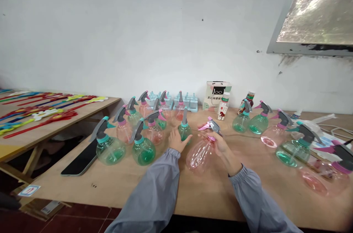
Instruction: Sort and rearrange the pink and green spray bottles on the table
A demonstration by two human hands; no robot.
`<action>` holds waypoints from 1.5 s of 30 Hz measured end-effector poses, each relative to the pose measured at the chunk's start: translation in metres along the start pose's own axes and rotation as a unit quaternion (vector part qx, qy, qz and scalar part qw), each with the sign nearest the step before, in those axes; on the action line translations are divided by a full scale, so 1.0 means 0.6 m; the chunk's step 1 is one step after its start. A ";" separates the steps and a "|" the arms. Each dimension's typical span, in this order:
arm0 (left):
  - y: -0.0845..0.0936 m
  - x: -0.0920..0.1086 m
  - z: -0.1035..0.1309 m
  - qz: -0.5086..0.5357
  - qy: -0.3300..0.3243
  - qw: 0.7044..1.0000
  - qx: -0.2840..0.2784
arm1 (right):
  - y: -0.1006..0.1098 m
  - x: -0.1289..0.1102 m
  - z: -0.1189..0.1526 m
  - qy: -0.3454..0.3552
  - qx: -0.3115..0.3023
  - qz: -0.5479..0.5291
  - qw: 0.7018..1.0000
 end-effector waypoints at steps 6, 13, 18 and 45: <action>-0.002 0.000 -0.004 0.016 -0.017 1.000 -0.011 | -0.024 0.011 -0.003 -0.021 -0.057 -0.002 0.998; -0.008 0.002 -0.003 0.029 -0.033 0.999 -0.027 | -0.043 -0.004 0.003 0.004 -0.082 -0.061 0.995; -0.008 0.002 -0.004 0.035 -0.037 0.998 -0.036 | -0.047 0.000 0.005 -0.011 -0.089 -0.015 0.996; -0.012 0.001 -0.003 0.024 -0.043 0.998 -0.032 | -0.011 0.017 0.006 -0.041 0.028 -0.007 0.999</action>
Point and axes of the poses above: each hand's wrist, its own z-axis away from the middle knuckle, its own y-axis out of the back of the hand, x = y × z, the point moved 7 cm from there along -z, towards the middle knuckle, and after that the axes turned 8 degrees about z, right-handed, at the moved point
